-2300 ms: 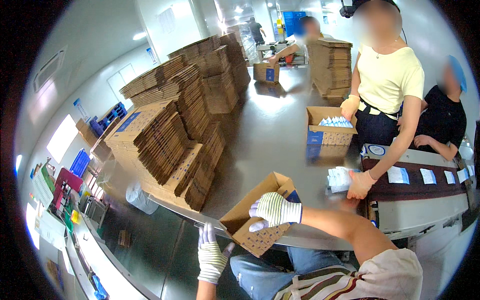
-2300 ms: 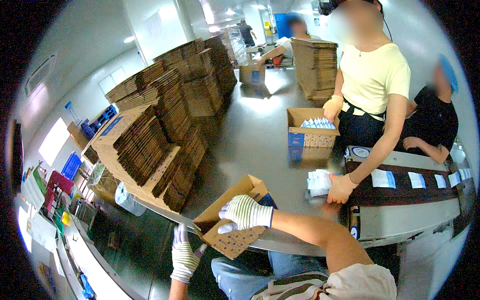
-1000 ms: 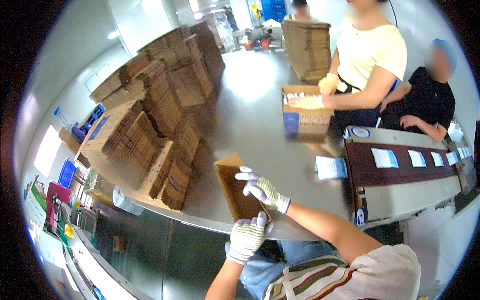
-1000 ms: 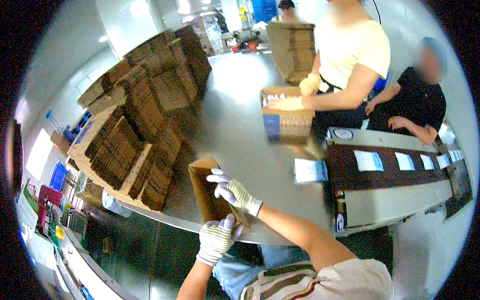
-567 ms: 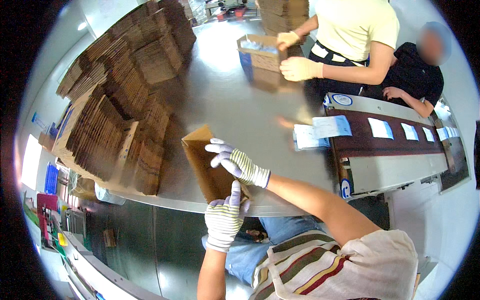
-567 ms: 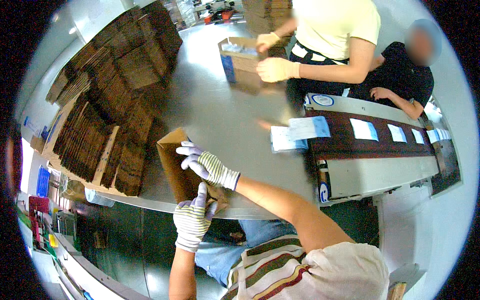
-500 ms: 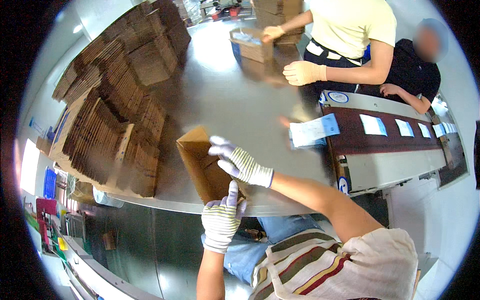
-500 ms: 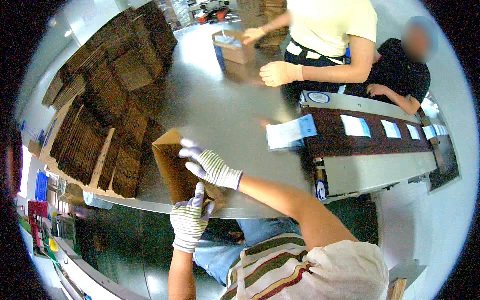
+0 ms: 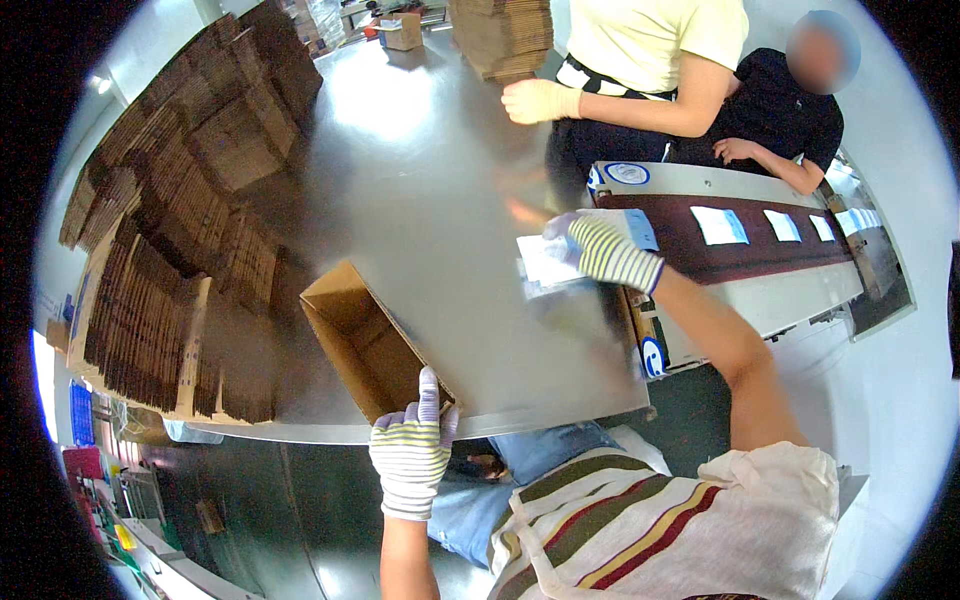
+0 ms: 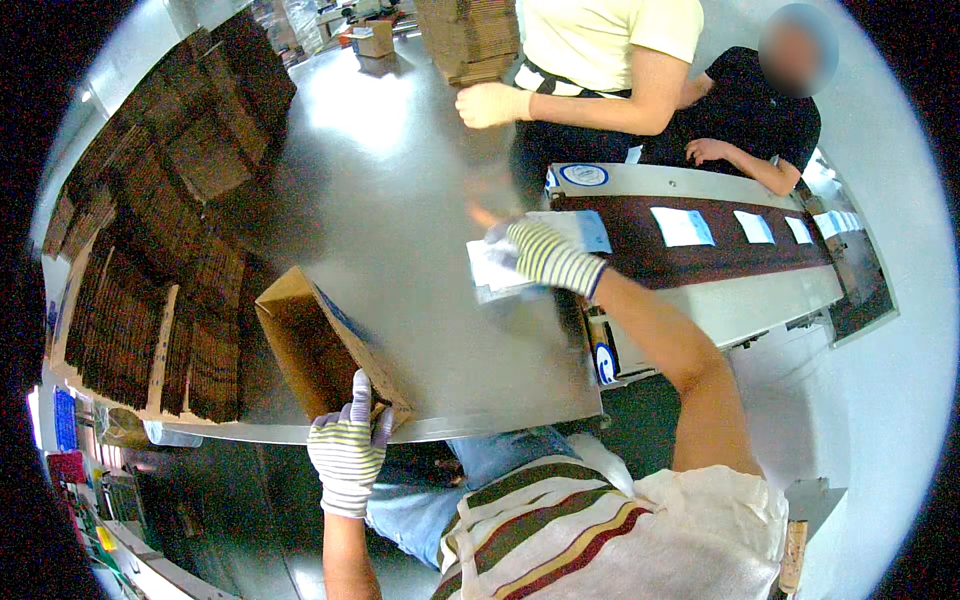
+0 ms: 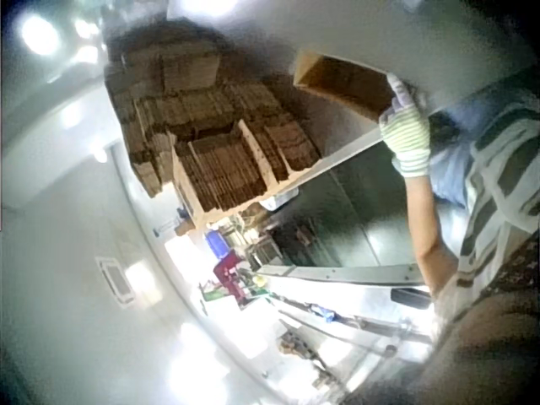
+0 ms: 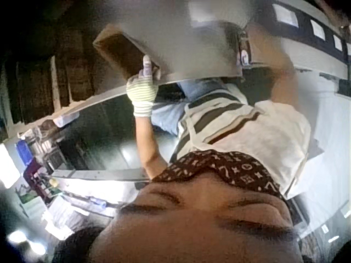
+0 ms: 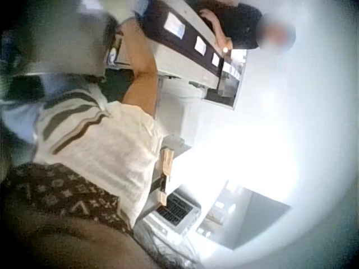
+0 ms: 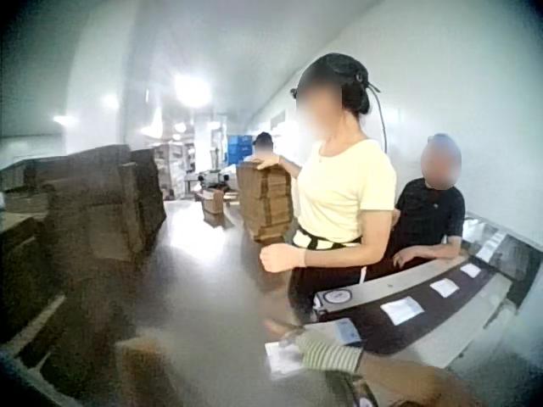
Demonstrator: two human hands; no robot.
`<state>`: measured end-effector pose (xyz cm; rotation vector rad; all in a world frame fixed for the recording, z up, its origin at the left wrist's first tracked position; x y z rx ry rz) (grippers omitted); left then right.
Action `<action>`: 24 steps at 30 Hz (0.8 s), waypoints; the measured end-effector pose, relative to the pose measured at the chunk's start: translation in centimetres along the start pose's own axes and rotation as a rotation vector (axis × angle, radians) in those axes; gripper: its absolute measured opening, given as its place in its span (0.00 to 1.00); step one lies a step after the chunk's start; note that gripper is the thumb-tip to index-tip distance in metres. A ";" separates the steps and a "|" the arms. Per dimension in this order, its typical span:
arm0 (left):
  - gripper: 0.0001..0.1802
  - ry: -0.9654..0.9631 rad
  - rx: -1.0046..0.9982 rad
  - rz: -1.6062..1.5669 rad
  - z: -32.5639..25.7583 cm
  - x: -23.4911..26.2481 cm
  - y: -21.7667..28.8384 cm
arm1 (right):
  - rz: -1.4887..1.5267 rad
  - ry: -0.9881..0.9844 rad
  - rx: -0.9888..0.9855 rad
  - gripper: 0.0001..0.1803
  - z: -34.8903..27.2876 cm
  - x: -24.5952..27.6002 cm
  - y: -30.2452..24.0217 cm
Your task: The person packs items from a stack into a cardboard box by hand, then closes the box and moves it aside.
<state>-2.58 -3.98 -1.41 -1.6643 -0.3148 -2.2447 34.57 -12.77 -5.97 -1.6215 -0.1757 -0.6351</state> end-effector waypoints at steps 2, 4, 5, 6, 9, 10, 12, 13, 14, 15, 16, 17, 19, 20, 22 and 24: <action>0.33 -0.004 0.000 0.015 0.2 0.2 0.1 | -0.628 0.050 0.058 0.13 0.8 3.7 0.4; 0.33 0.008 -0.006 -0.007 0.1 -0.1 0.0 | -0.614 0.037 -0.041 0.13 1.4 5.5 0.6; 0.32 0.020 -0.008 -0.016 0.2 -0.1 0.0 | -0.627 0.018 -0.087 0.14 1.8 6.3 0.4; 0.32 0.017 -0.002 -0.009 0.3 0.1 0.0 | -0.662 -0.012 -0.102 0.15 2.2 6.9 0.7; 0.33 -0.021 0.011 -0.017 0.0 0.2 -0.1 | -0.810 -0.147 -0.141 0.14 3.3 8.0 1.8; 0.33 -0.016 0.012 -0.001 0.2 0.3 -0.1 | -0.793 -0.146 -0.117 0.14 4.1 8.7 3.6; 0.33 -0.008 0.009 -0.007 0.3 0.1 0.0 | -0.792 -0.215 -0.138 0.15 5.1 9.3 3.6; 0.33 -0.010 0.011 -0.014 0.4 0.2 0.0 | -0.801 -0.257 -0.107 0.15 5.3 9.8 3.6; 0.33 -0.017 0.017 -0.014 0.4 0.1 -0.1 | -0.799 -0.329 -0.124 0.17 5.7 9.9 2.8; 0.32 -0.017 0.026 -0.011 0.1 0.2 -0.2 | -0.821 -0.362 -0.170 0.17 5.8 9.8 1.4; 0.32 -0.017 0.035 -0.008 -0.1 0.3 -0.2 | -0.842 -0.395 -0.217 0.18 5.9 9.6 0.0; 0.32 -0.020 0.039 -0.015 -0.1 0.3 -0.2 | -0.859 -0.422 -0.264 0.19 6.0 9.6 -0.5; 0.33 -0.025 0.045 -0.030 0.1 0.0 0.0 | -0.828 -0.563 -0.337 0.23 7.1 10.0 -0.1; 0.33 -0.029 0.045 -0.046 0.0 0.0 -0.1 | -0.794 -0.620 -0.361 0.24 7.8 9.7 0.4; 0.33 -0.030 0.043 -0.032 0.4 0.3 0.2 | -0.801 -0.753 -0.304 0.30 9.3 9.3 2.1; 0.33 -0.004 0.051 -0.050 0.1 0.2 0.0 | -0.711 -0.834 -0.322 0.39 9.9 7.5 2.9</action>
Point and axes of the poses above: each hand's wrist, its own z-axis towards the middle knuckle, its own x-axis out of the back of the hand, y = z × x, the point moved 1 cm from there along z, towards the middle knuckle, and after that the axes turned 8 degrees about -y, right-handed, at the moved point
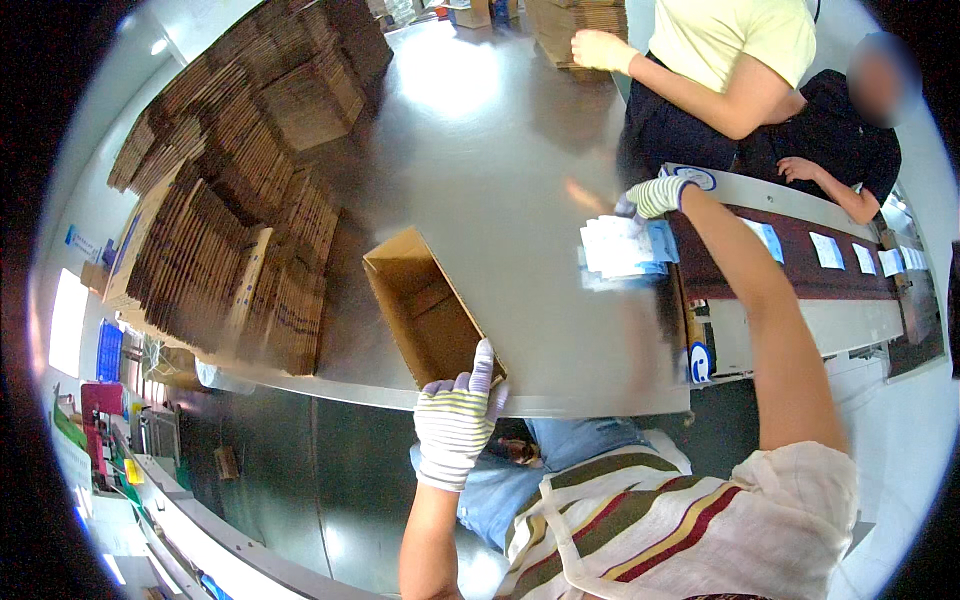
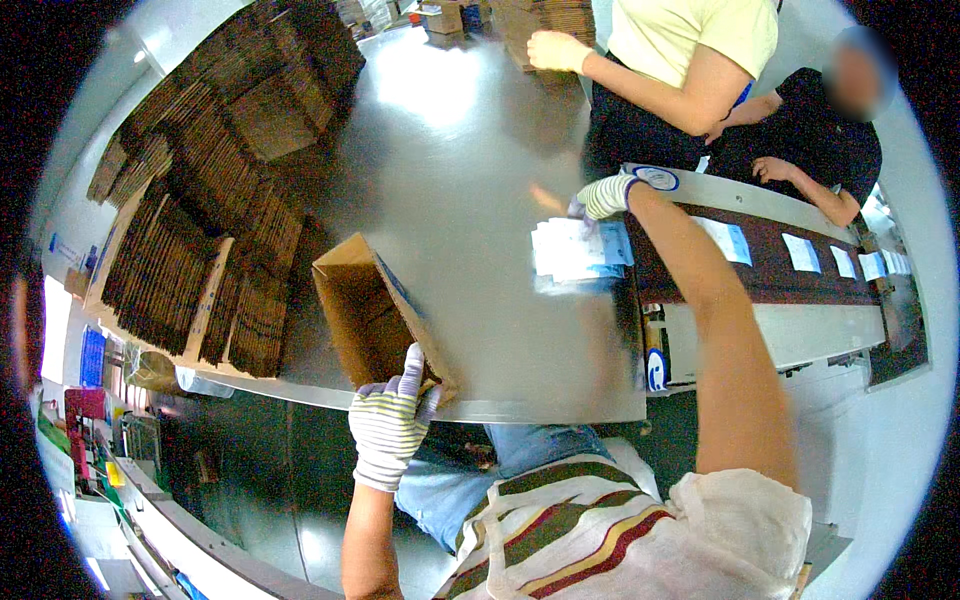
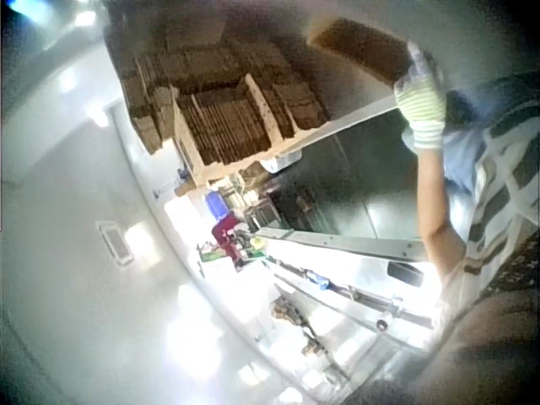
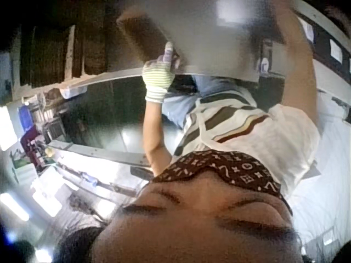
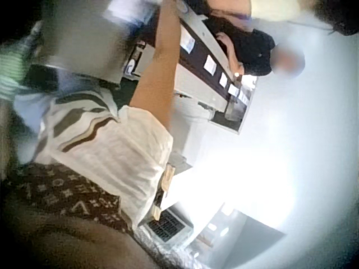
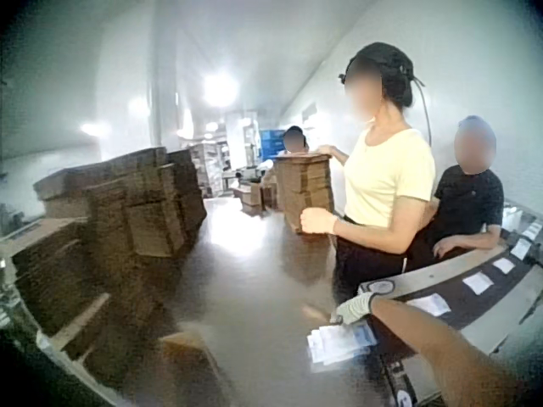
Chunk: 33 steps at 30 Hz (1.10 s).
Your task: The person packs items from a stack into a cardboard box by hand, then closes the box and moves it aside.
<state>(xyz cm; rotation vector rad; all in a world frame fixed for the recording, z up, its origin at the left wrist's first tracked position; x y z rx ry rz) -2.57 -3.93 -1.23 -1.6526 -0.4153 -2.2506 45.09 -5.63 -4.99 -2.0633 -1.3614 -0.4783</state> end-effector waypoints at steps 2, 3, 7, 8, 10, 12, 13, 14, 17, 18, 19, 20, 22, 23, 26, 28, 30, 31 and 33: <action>0.33 0.008 0.004 0.012 -0.1 0.4 0.0 | 0.004 -0.017 -0.066 0.44 2.1 -1.8 -0.2; 0.33 0.005 0.014 0.014 -0.3 0.4 -0.1 | 0.004 -0.042 -0.093 0.42 1.9 -2.2 -2.3; 0.32 0.020 0.013 0.012 -0.1 -0.4 -0.2 | -0.158 0.151 -0.061 0.37 -0.6 -7.0 -10.2; 0.33 0.023 0.000 0.038 -0.1 -0.4 -0.2 | -0.406 0.271 -0.126 0.42 -2.0 -8.2 -13.7; 0.33 0.014 -0.003 0.031 0.1 -0.5 -0.1 | -0.545 0.296 -0.073 0.47 -3.2 -12.2 -16.5; 0.33 0.028 -0.002 0.023 -0.2 -0.8 -0.4 | -0.478 0.278 -0.012 0.49 -3.7 -14.5 -18.5; 0.33 0.019 0.010 0.029 -0.5 -0.8 -0.4 | -0.490 0.254 0.042 0.50 -3.6 -15.2 -18.4; 0.33 0.014 0.012 0.034 -0.5 -0.7 -0.4 | -0.360 0.319 0.132 0.47 -3.8 -15.6 -17.6; 0.33 0.027 0.014 0.033 -0.4 -0.6 -0.2 | 0.243 0.462 0.411 0.38 -4.6 -16.7 -15.5; 0.33 0.034 0.017 0.027 -0.4 -0.7 -0.2 | 0.589 0.454 0.515 0.34 -4.5 -18.1 -15.5; 0.33 0.040 0.020 0.021 -0.5 -0.7 -0.3 | 0.938 0.434 0.607 0.31 -4.2 -19.5 -15.5; 0.32 0.044 0.006 0.043 -0.2 -0.3 -0.2 | 1.300 0.411 0.691 0.28 -3.8 -20.5 -15.5; 0.32 0.043 0.006 0.031 -0.2 -0.4 -0.3 | 0.723 0.617 0.634 0.27 -2.4 -20.7 -15.5; 0.31 0.041 0.002 0.033 -0.3 -0.5 -0.5 | 0.437 0.708 0.600 0.27 -1.7 -20.6 -15.7; 0.30 0.019 -0.009 0.043 -0.5 -0.4 -0.4 | 0.620 0.731 0.689 0.28 0.0 -17.3 -15.8; 0.27 -0.002 0.005 0.034 -0.2 -0.2 -0.1 | 0.812 0.902 0.777 0.33 0.9 -15.6 -15.8; 0.25 0.005 -0.007 0.042 -0.5 -1.1 -0.6 | 0.791 1.030 0.823 0.30 -0.2 -12.8 -19.9; 0.24 0.009 -0.023 0.041 -0.5 -1.5 -0.6 | 0.740 1.092 0.853 0.28 -1.1 -11.4 -21.9; 0.23 -0.062 -0.021 0.090 -0.2 -1.0 -0.2 | 0.477 1.174 0.983 0.25 -3.9 -8.2 -27.4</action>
Point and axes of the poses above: each hand's wrist, its own z-axis towards the middle knuckle, its own x-axis out of the back of the hand, y = z × x, the point moved 1 cm from there along z, towards the middle knuckle, and after that the axes turned 8 degrees about -y, right-handed, at the moved point
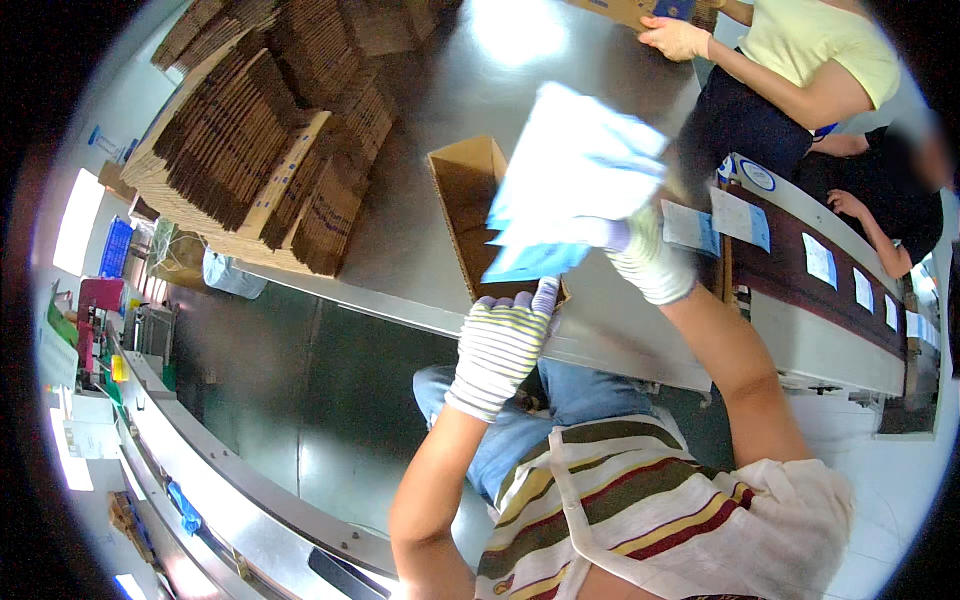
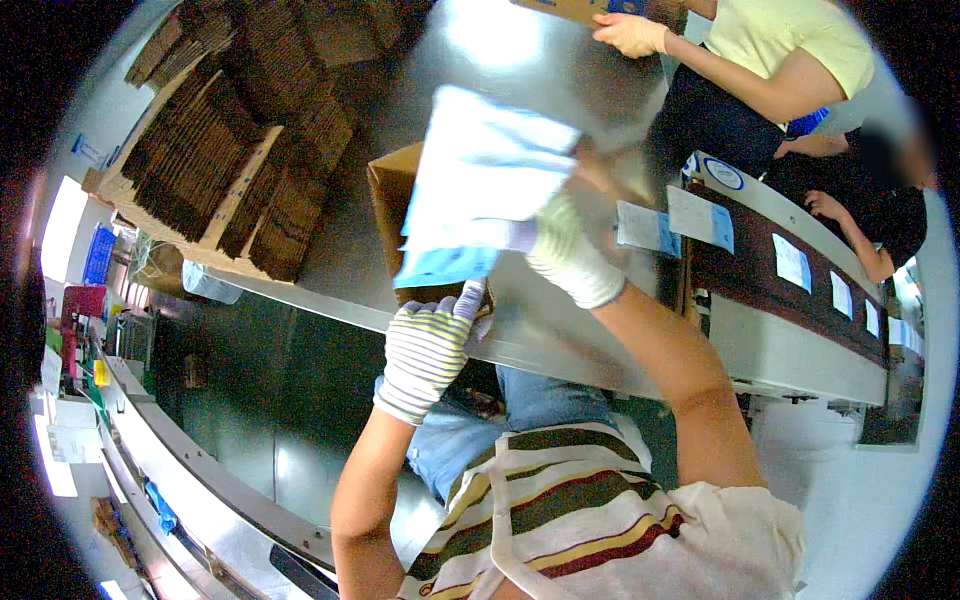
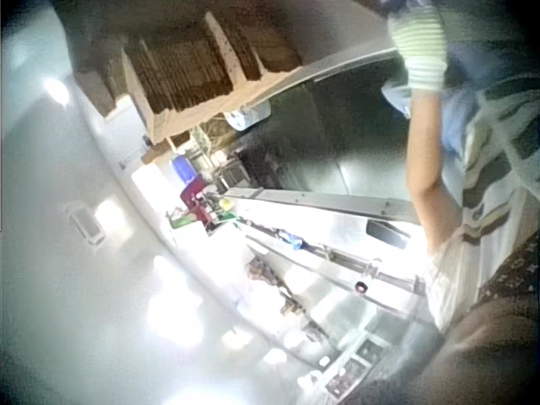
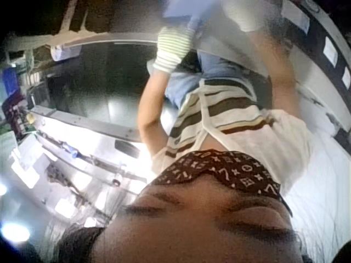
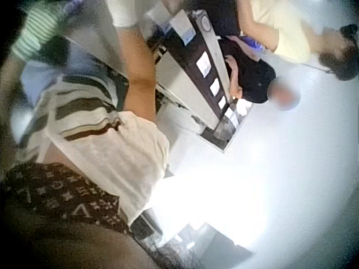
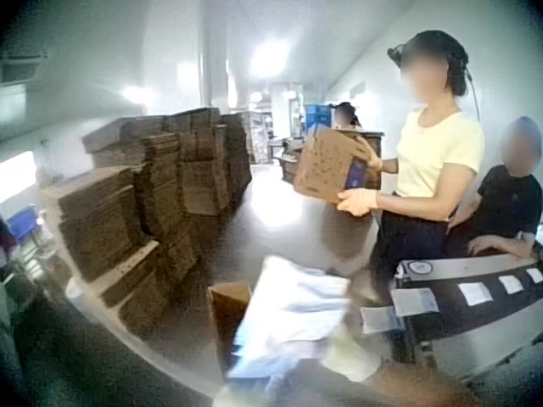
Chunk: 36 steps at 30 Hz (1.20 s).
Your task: The person packs items from a stack into a cardboard box by hand, then closes the box and moves it aside.
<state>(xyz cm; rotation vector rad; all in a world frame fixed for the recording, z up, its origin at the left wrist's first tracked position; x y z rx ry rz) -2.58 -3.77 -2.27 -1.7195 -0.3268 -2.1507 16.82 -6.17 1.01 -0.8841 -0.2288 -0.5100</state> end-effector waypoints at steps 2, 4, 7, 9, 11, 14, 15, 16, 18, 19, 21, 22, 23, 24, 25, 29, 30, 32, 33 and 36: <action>0.24 -0.016 0.029 0.026 0.0 0.8 0.3 | -0.053 -0.265 0.018 0.22 2.9 -1.8 -0.8; 0.23 0.025 0.006 0.009 -0.6 -0.3 0.1 | -0.099 -0.283 -0.141 0.32 1.5 -4.5 3.5; 0.14 -0.005 -0.003 0.084 -1.8 -0.4 0.4 | -0.473 -0.493 -0.125 0.36 2.5 -5.2 -0.3; 0.15 0.085 -0.089 0.059 -2.2 1.1 0.2 | -0.541 -0.655 -0.128 0.37 3.1 -5.5 -0.5; 0.16 0.360 -0.233 -0.043 -1.4 3.9 -0.8 | -0.748 -0.787 -0.067 0.42 2.2 -6.0 2.0; 0.15 0.470 0.003 -0.339 1.6 9.5 -4.0 | -0.666 -0.910 -0.058 0.44 2.2 -5.0 1.7; 0.12 0.532 0.037 -0.362 3.3 8.8 -5.7 | -0.723 -0.960 -0.136 0.44 2.7 -4.8 0.2; 0.13 0.442 0.148 -0.456 4.9 8.1 -7.0 | -0.728 -1.028 -0.197 0.44 3.6 -4.9 -1.0; 0.18 -0.189 0.334 -0.519 7.3 5.3 -10.0 | -0.740 -1.167 -0.330 0.44 4.5 -5.0 -2.3; 0.19 -0.432 0.281 -0.515 8.9 4.9 -9.7 | -0.710 -0.951 -0.092 0.43 2.6 -4.6 0.3; 0.19 -0.684 0.260 -0.329 9.9 1.5 -11.6 | -0.634 -0.820 -0.132 0.44 2.5 -4.4 -1.5; 0.18 -0.778 0.228 -0.251 10.6 0.3 -11.6 | -0.602 -0.755 -0.162 0.45 2.5 -3.8 -2.4; 0.18 -0.849 0.140 -0.213 11.1 1.0 -10.6 | -0.417 -0.739 -0.224 0.47 2.4 -2.7 -3.0; 0.17 -0.918 0.053 -0.173 11.5 2.0 -9.6 | -0.362 -0.703 -0.228 0.48 1.9 -2.0 -3.4; 0.18 -1.032 0.078 -0.095 12.4 0.2 -9.3 | -0.464 -0.720 -0.213 0.50 0.8 -2.0 -3.5; 0.19 -1.175 0.057 -0.160 11.6 -4.4 -9.2 | -0.755 -0.782 -0.083 0.50 -2.2 -3.3 -4.2; 0.17 -1.157 0.018 -0.176 11.5 -4.0 -8.9 | -0.800 -0.719 -0.044 0.50 -3.1 -3.7 -3.4; 0.17 -1.144 -0.042 -0.166 10.8 -3.9 -9.4 | -0.757 -0.695 -0.105 0.51 -3.0 -4.3 -2.8; 0.19 -1.130 -0.022 -0.178 10.6 -2.7 -9.0 | -0.717 -0.667 -0.093 0.51 -3.0 -4.5 -2.7; 0.25 -1.095 -0.145 -0.271 9.1 -2.1 -10.0 | -0.625 -0.601 -0.081 0.53 -3.0 -5.6 -3.0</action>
Point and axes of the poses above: each hand's wrist, its own z-axis towards the middle knuckle, its own x-axis out of the back of the hand, y = z × x, the point moved 1 cm from there along z, towards the middle knuckle, and after that the axes turned 8 degrees about -y, right-handed, at the moved point
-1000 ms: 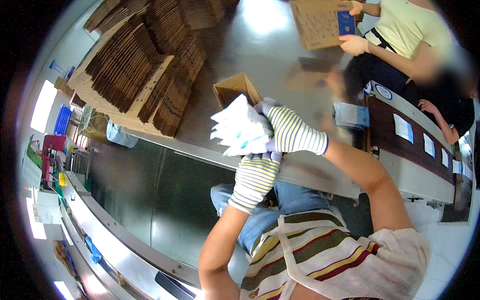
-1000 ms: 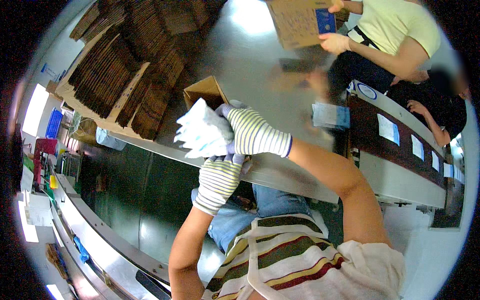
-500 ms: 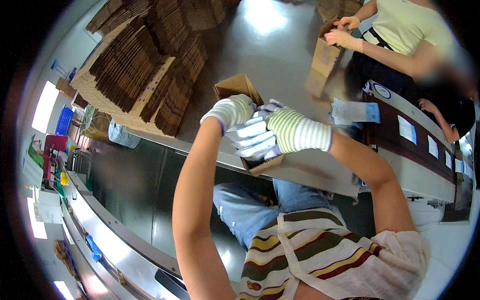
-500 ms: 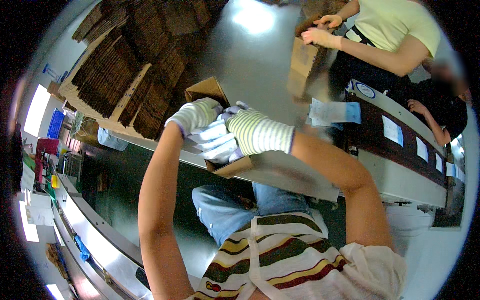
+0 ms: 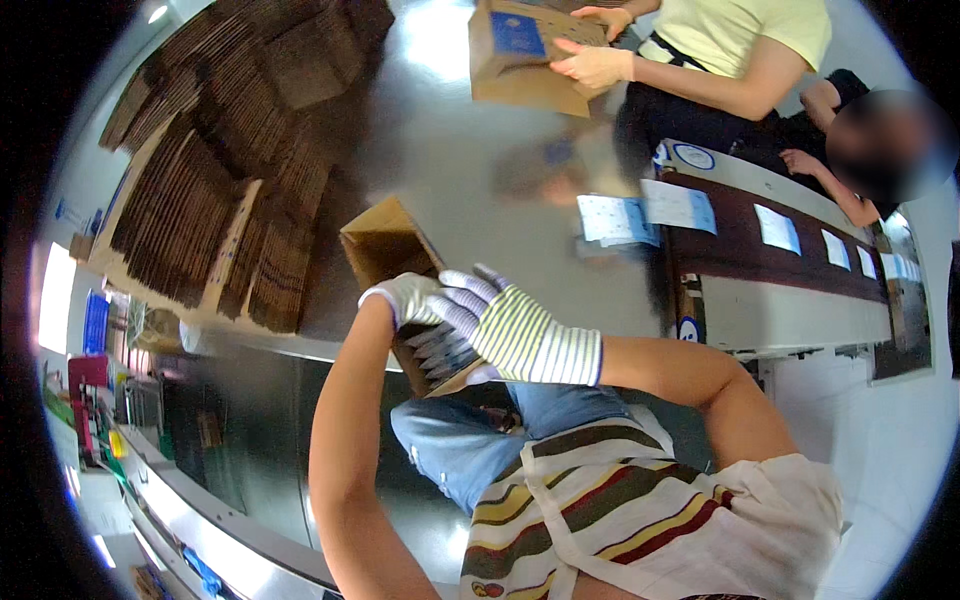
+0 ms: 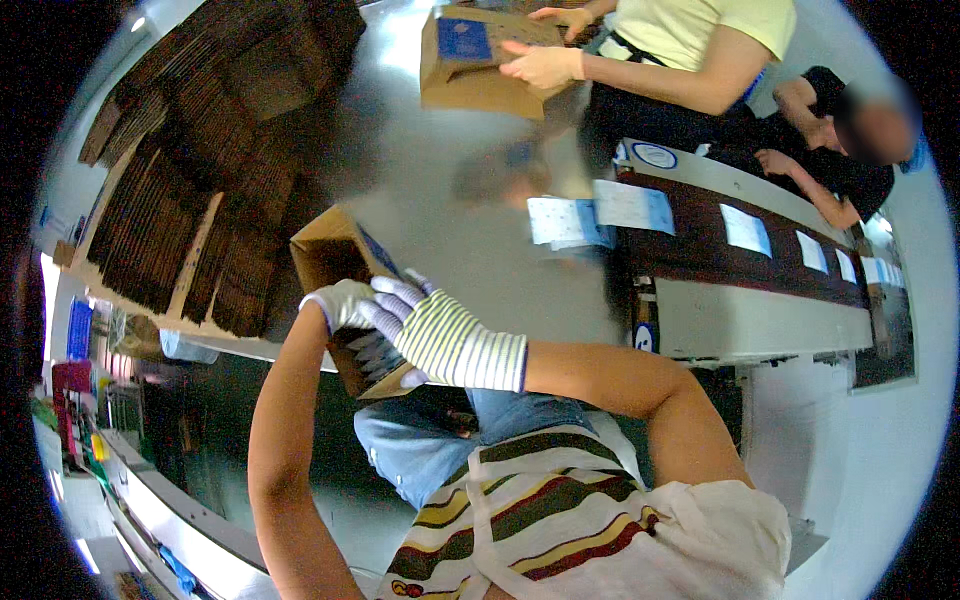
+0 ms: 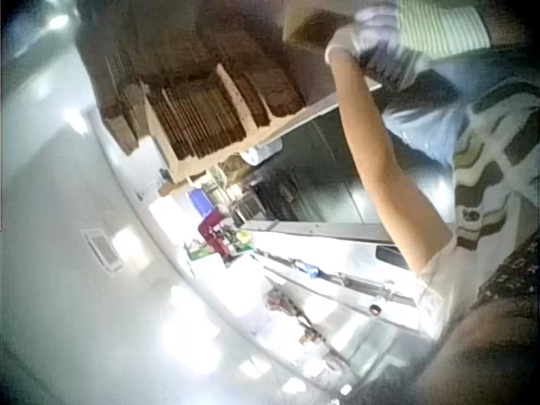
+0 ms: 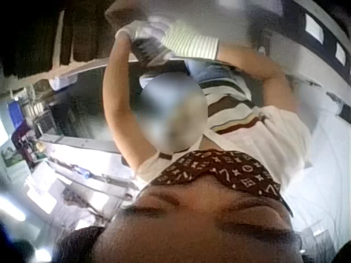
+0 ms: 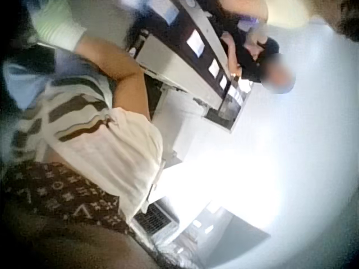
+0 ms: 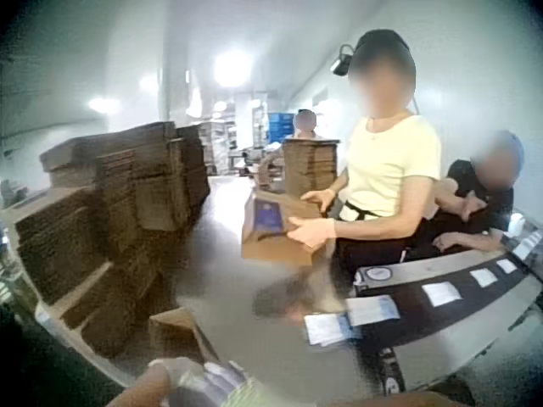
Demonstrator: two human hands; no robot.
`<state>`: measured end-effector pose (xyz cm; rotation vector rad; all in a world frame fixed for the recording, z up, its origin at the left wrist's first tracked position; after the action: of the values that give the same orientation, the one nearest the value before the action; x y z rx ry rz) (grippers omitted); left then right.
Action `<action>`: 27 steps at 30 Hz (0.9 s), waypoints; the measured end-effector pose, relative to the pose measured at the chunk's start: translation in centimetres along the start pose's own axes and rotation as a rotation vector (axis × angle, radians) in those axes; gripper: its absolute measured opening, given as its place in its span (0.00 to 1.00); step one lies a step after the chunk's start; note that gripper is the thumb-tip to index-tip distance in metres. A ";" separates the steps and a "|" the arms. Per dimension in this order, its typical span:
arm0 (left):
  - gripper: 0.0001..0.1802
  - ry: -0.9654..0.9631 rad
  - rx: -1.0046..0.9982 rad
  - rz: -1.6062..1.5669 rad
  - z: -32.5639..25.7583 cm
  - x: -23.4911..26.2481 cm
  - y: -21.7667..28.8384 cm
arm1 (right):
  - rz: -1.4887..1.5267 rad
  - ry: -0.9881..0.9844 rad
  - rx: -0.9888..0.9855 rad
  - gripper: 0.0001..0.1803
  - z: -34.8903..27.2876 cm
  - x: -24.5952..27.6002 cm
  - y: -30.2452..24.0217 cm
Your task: The person packs items from a stack into a cardboard box by hand, then closes the box and moves it aside.
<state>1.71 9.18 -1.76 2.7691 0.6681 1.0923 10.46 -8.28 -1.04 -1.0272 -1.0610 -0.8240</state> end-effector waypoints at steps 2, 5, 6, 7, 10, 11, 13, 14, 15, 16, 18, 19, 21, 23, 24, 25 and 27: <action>0.20 0.168 -0.121 -0.035 0.7 -2.5 -1.0 | 0.042 0.069 0.007 0.57 -0.1 -0.1 0.1; 0.19 0.360 -0.063 -0.054 -2.1 -1.9 4.4 | 0.245 0.078 0.087 0.57 -1.6 2.1 1.4; 0.19 0.381 0.081 -0.022 -3.0 -2.1 5.8 | 0.353 0.094 0.081 0.52 -2.2 3.4 2.1; 0.14 0.461 0.031 0.064 -3.2 -2.9 6.1 | 0.451 0.112 0.037 0.50 -2.5 3.7 3.2; 0.15 0.538 0.101 0.068 -2.6 -4.9 5.5 | 0.487 0.076 -0.115 0.35 -2.7 3.4 8.4; 0.15 0.542 0.108 0.063 -2.5 -5.1 5.3 | 0.393 0.019 -0.175 0.32 -2.9 3.7 11.1; 0.16 0.547 0.115 0.055 -2.1 -5.3 5.1 | 0.171 -0.070 -0.274 0.27 -4.8 4.0 17.6; 0.16 0.542 0.106 0.045 -1.9 -4.9 5.4 | 0.044 -0.091 -0.279 0.24 -6.5 4.5 21.1; 0.17 0.537 0.107 0.035 -2.0 -4.6 5.8 | -0.078 -0.109 -0.275 0.22 -8.0 5.0 24.4; 0.17 0.526 0.122 0.022 -2.2 -4.6 5.7 | 0.001 -0.270 -0.450 0.19 -8.2 5.6 26.7; 0.18 0.511 0.124 0.024 -1.9 -4.4 5.6 | 0.094 -0.347 -0.659 0.27 -9.9 6.2 31.2; 0.18 0.497 0.133 0.019 -1.7 -4.6 5.4 | 0.154 -0.418 -0.657 0.28 -9.7 6.9 31.5; 0.18 0.477 0.156 -0.001 -2.0 -4.4 5.7 | 0.139 -0.573 -0.642 0.29 -8.9 7.9 31.1; 0.18 0.461 0.167 -0.003 -2.0 -4.5 5.6 | -0.008 -0.744 -0.612 0.29 -7.5 7.7 30.8; 0.19 0.464 0.147 0.012 -1.8 -4.2 5.8 | 0.049 -0.733 -0.583 0.26 -8.5 5.9 33.3; 0.20 0.473 0.111 0.036 -1.5 -3.3 6.4 | -0.323 -0.840 -0.253 0.22 -11.4 3.3 38.1; 0.21 0.484 0.077 0.049 -1.2 -3.0 6.6 | 0.011 -0.792 -0.449 0.29 -13.0 1.2 39.7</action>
<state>1.39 1.83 -1.18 2.6012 0.6973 1.8100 50.77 -7.90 -12.11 -1.8250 -1.5616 -0.6626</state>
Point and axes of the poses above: each hand's wrist, its own z-axis towards the middle knuckle, its own x-axis out of the back of the hand, y = z × x, the point moved 1 cm from there along z, towards the middle knuckle, and after that the axes turned 8 degrees about -y, right-handed, at the moved point
